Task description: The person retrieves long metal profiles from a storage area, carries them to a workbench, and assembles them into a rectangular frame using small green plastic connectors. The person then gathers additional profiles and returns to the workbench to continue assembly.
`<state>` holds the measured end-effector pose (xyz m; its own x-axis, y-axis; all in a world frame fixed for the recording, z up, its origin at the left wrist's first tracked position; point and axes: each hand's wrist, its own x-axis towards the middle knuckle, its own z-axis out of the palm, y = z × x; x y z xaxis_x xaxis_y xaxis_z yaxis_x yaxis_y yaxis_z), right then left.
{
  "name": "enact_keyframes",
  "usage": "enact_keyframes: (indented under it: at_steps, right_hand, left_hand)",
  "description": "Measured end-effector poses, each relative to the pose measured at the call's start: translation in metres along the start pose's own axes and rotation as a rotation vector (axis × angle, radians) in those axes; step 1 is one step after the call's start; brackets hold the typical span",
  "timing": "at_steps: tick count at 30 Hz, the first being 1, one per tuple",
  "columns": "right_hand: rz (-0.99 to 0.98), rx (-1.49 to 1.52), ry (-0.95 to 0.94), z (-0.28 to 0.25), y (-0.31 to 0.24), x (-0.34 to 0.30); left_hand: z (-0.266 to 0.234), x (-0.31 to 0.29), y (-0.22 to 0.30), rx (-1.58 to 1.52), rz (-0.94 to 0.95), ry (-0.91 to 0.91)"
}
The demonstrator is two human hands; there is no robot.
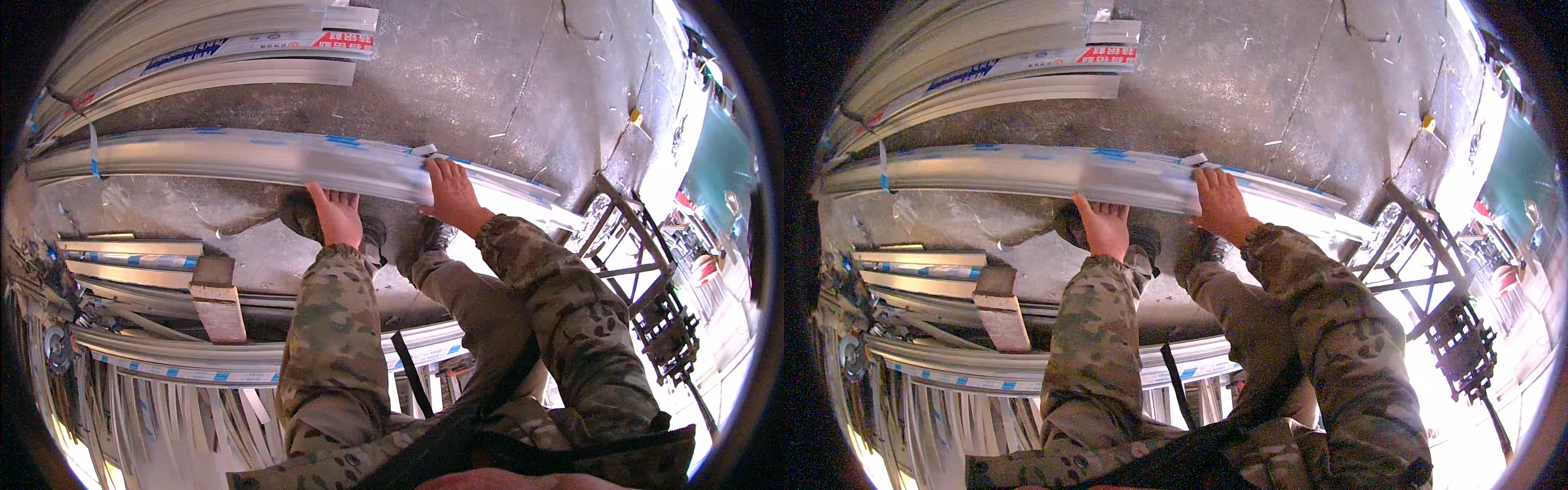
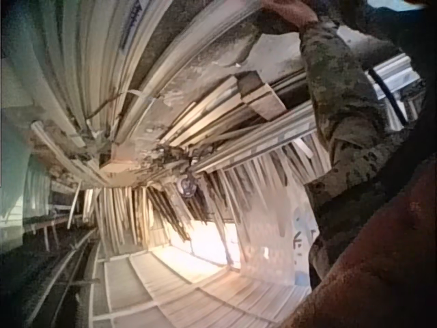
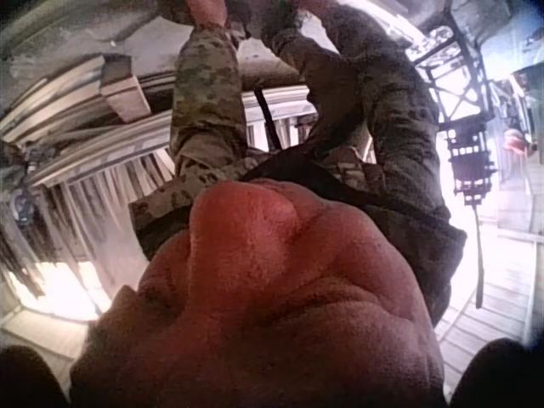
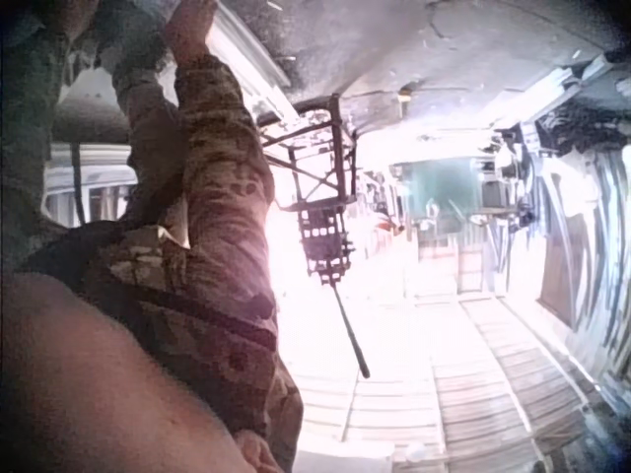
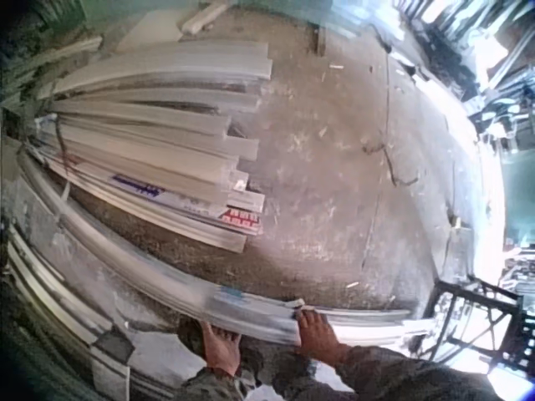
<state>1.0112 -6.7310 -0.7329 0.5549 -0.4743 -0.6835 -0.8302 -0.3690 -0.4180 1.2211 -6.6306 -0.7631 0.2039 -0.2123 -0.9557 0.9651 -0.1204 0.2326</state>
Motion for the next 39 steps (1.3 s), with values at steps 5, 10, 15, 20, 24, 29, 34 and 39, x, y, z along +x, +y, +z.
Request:
enact_keyframes:
  at_steps: [5,10,15,20,24,29,34,39]
  right_hand:
    - [-0.009,0.041,0.190,0.005,0.000,0.009]
    - [0.077,0.106,0.171,0.010,-0.002,0.019]
    - [0.074,0.195,0.112,0.014,-0.009,0.021]
    - [0.160,0.199,-0.055,0.012,-0.010,0.019]
    - [0.125,0.161,0.052,0.012,-0.014,0.012]
    - [0.118,0.104,0.031,0.002,-0.012,-0.001]
    - [0.063,0.254,-0.021,-0.038,-0.014,-0.014]
    - [0.019,0.367,-0.159,-0.097,-0.038,-0.059]
  left_hand:
    - [0.000,0.002,-0.008,0.041,-0.013,-0.188]
    - [0.005,0.001,-0.012,-0.027,-0.127,-0.133]
    - [0.001,-0.003,-0.015,-0.115,-0.141,-0.129]
    - [-0.011,-0.004,-0.020,0.145,-0.024,-0.166]
    - [-0.012,-0.010,-0.024,0.089,-0.001,-0.260]
    - [0.006,-0.033,-0.029,0.005,0.006,-0.064]
    - [0.030,-0.063,-0.025,-0.194,0.023,-0.029]
    - [0.042,-0.125,-0.009,-0.292,-0.008,-0.059]
